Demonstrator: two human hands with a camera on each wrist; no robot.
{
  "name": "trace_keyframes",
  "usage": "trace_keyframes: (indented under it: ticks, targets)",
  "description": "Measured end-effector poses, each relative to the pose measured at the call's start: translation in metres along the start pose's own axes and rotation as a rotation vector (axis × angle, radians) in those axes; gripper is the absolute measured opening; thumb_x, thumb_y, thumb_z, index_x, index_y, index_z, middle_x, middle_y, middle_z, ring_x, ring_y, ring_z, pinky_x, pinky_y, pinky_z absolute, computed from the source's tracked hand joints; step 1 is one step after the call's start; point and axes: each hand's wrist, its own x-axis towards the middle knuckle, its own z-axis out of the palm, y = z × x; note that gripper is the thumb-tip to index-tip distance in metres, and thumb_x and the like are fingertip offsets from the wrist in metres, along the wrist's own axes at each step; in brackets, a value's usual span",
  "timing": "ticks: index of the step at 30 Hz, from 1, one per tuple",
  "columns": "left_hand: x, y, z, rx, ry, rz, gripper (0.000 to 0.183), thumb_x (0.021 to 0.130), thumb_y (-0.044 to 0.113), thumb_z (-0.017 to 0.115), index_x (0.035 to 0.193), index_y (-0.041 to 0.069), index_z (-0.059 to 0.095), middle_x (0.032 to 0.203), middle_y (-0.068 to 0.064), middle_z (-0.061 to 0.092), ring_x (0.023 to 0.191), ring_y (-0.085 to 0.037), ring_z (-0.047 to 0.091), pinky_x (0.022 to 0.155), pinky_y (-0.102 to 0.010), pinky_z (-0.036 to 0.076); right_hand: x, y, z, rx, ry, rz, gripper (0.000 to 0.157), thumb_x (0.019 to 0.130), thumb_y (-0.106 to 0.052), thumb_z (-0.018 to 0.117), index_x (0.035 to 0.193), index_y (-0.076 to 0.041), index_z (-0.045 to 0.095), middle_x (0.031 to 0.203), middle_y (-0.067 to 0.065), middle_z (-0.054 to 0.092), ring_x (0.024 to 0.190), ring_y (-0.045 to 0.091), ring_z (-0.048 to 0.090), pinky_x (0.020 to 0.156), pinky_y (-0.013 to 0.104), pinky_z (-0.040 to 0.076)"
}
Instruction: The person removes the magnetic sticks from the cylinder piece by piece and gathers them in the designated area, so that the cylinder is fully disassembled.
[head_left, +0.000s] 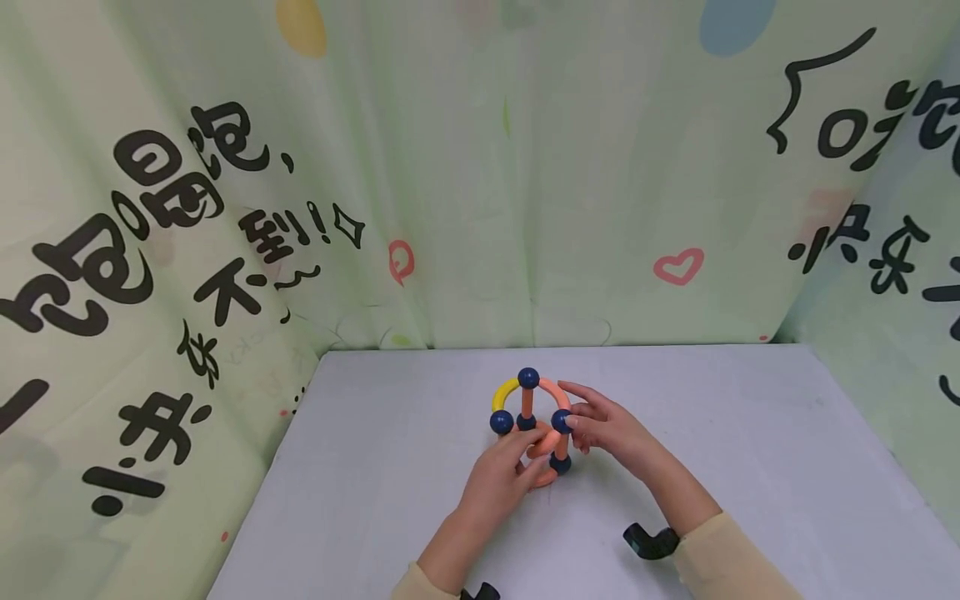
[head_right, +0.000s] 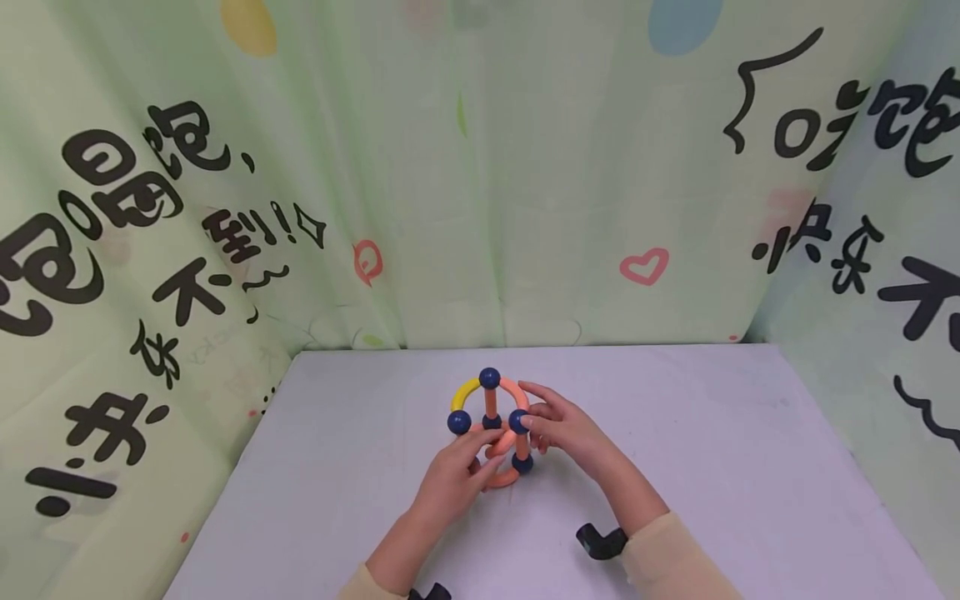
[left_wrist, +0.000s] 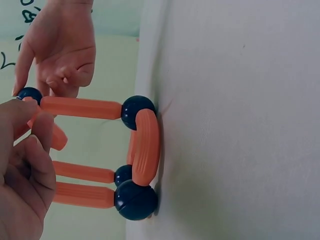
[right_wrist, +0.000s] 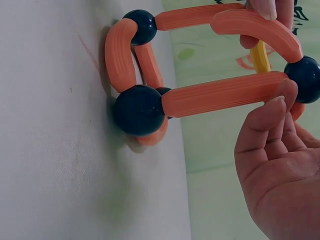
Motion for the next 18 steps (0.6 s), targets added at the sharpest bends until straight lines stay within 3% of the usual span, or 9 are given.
trace_keyframes:
  ticks: [10,18]
  targets:
    - [0.0016,-0.0012,0.0029,0.014,0.032,0.022,0.035,0.095,0.03,0.066,0.13,0.024,0.063,0.108,0.008,0.07,0.085,-0.012,0.063,0.068,-0.008,0.048,0.0018,0.0045,0.0001,0.013,0.004,0.003,0.062,0.094,-0.037,0.066,0.15,-0.034,0.038,0.105,0.006,0.068,0.076,0.022,0.057,0.076,0.036,0.051]
    - [0.0037,-0.0034,0.0012,-0.022,0.038,0.063,0.032,0.096,0.03,0.065,0.127,0.024,0.066,0.103,0.008,0.069,0.079,-0.007,0.059,0.068,-0.007,0.048,0.0016,0.0045,-0.0006,0.005,0.015,0.007,0.063,0.094,-0.038,0.066,0.15,-0.034,0.037,0.115,0.007,0.068,0.077,0.023,0.058,0.079,0.037,0.049]
